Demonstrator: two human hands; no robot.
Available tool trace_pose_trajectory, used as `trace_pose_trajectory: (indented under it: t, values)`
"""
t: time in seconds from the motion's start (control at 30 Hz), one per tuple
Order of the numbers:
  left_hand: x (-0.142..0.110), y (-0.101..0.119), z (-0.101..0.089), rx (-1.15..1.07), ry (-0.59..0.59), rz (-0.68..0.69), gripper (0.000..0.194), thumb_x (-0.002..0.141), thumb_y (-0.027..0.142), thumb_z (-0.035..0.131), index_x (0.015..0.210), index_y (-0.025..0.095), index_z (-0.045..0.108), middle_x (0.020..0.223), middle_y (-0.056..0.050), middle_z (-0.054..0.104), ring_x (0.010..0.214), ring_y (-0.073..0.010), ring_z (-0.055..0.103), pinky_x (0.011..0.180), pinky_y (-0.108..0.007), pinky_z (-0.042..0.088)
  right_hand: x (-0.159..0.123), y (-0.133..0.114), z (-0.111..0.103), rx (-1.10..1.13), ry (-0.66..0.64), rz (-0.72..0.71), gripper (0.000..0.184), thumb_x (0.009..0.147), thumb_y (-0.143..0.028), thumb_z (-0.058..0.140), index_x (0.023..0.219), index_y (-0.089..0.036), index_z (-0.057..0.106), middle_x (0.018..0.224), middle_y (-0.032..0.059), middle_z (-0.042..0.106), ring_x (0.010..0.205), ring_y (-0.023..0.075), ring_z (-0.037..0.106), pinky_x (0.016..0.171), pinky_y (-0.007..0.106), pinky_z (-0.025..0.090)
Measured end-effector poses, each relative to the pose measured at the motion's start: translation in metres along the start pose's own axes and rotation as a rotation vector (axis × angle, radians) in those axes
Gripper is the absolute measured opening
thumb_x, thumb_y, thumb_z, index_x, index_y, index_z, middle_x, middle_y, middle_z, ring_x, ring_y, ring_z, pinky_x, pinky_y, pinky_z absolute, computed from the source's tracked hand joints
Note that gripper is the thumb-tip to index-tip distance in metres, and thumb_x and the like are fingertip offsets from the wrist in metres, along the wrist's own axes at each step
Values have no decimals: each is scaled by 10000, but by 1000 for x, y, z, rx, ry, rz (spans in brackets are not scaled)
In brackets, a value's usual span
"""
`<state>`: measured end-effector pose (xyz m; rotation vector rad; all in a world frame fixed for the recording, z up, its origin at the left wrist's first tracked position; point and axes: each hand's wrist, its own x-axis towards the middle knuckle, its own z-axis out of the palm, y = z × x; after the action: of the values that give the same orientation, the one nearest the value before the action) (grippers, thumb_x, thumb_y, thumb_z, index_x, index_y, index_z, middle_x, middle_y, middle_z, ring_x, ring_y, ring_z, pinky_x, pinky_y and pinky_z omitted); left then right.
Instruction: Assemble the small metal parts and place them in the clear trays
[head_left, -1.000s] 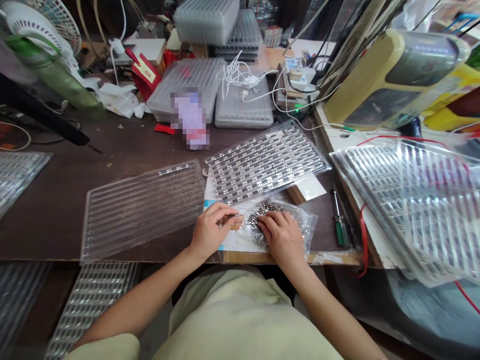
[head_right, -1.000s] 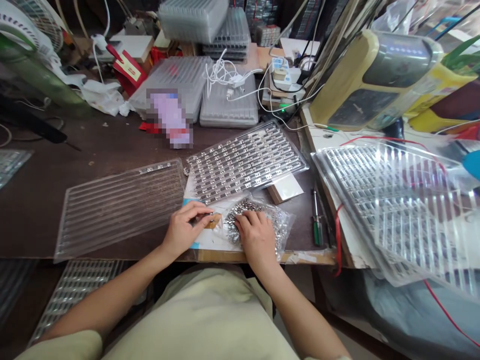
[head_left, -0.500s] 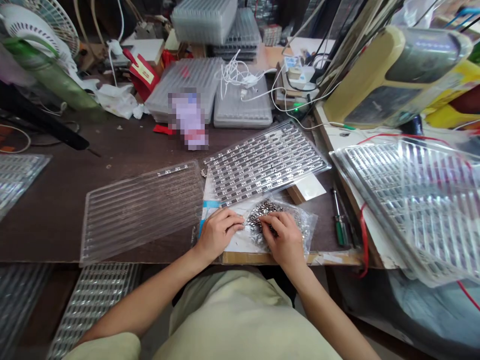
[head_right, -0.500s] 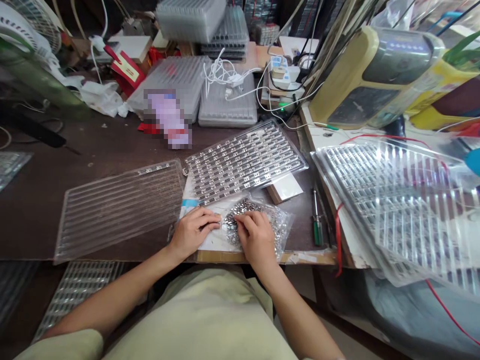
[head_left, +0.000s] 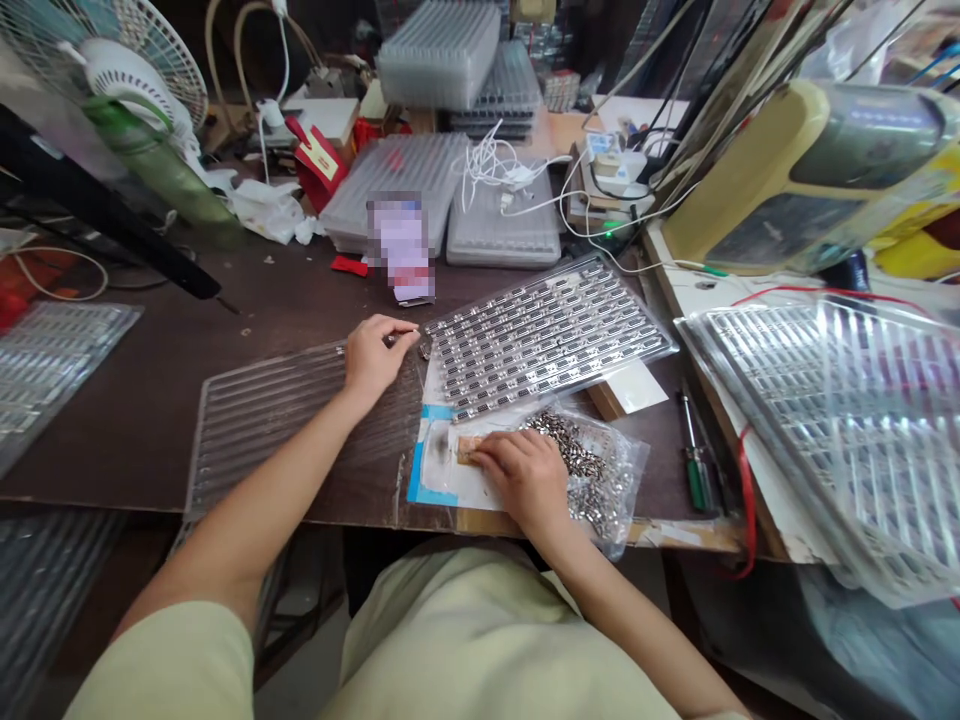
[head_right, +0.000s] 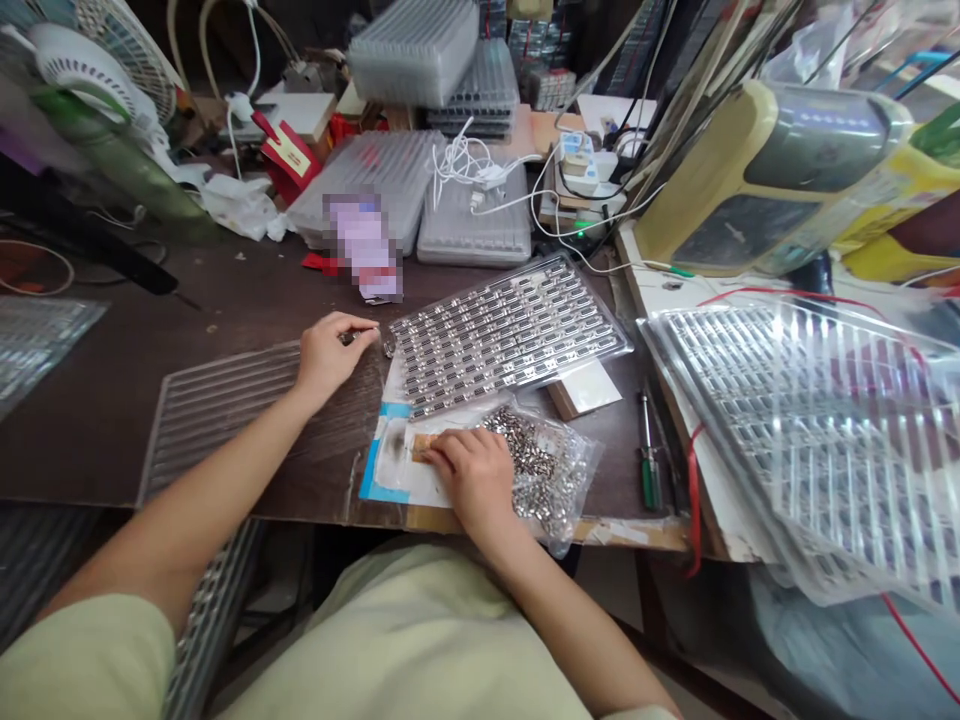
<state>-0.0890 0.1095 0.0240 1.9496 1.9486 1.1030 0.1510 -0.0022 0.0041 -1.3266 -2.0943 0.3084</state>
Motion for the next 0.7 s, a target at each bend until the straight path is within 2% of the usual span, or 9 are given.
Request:
trace_pose_trajectory:
  t: [0.07, 0.13, 0.23, 0.33, 0.47, 0.6, 0.7]
  values:
    - [20, -23, 2, 65, -35, -19, 155, 786, 308, 641, 848, 207, 741, 914, -34, 709, 853, -189, 627, 826, -309, 463, 2, -2, 6, -17, -2, -11, 118, 863, -332, 628, 820, -266, 716, 874, -12, 713, 781, 145, 568, 704, 299, 348]
    - [26, -38, 4, 93, -70, -22, 173, 790, 317, 623, 857, 213, 743, 919, -33, 707, 844, -186, 629, 814, -301, 462, 2, -1, 9, -16, -3, -11, 109, 863, -321, 628, 838, -281, 726, 891, -18, 711, 775, 142, 554, 704, 301, 338]
    - [18, -50, 0, 131, -80, -24, 199, 800, 329, 595, 876, 217, 740, 954, -36, 699, 881, -192, 626, 826, -305, 453, 2, -1, 9, -12, -17, -5, 116, 868, -319, 621, 867, -294, 735, 886, -11, 705, 770, 143, 538, 703, 305, 328]
    - [10, -53, -10, 187, -86, -39, 207, 810, 313, 572, 901, 221, 734, 991, -40, 690, 916, -203, 622, 844, -322, 437, 2, -1, 8, -3, -32, -4, 131, 877, -319, 610, 896, -301, 737, 885, -2, 700, 776, 146, 532, 696, 311, 319]
    - [14, -35, -13, 256, -83, 15, 211, 832, 296, 547, 934, 241, 724, 1035, -38, 687, 983, -226, 608, 915, -378, 378, 0, -1, 7, 25, -29, 9, 136, 881, -307, 603, 922, -303, 732, 897, -4, 693, 798, 150, 526, 719, 313, 331]
    - [34, -1, 5, 258, -186, 95, 205, 846, 344, 553, 895, 254, 730, 998, -25, 715, 954, -231, 618, 931, -405, 345, -3, 0, 7, 20, -26, 22, 150, 889, -305, 588, 928, -299, 732, 897, 8, 682, 807, 151, 520, 736, 313, 343]
    - [46, 15, 19, 326, -265, 49, 191, 811, 377, 601, 821, 249, 743, 860, -38, 735, 856, -250, 634, 892, -415, 367, -3, 1, 8, 9, -32, 20, 157, 893, -309, 580, 923, -298, 734, 905, 14, 675, 815, 150, 519, 744, 312, 346]
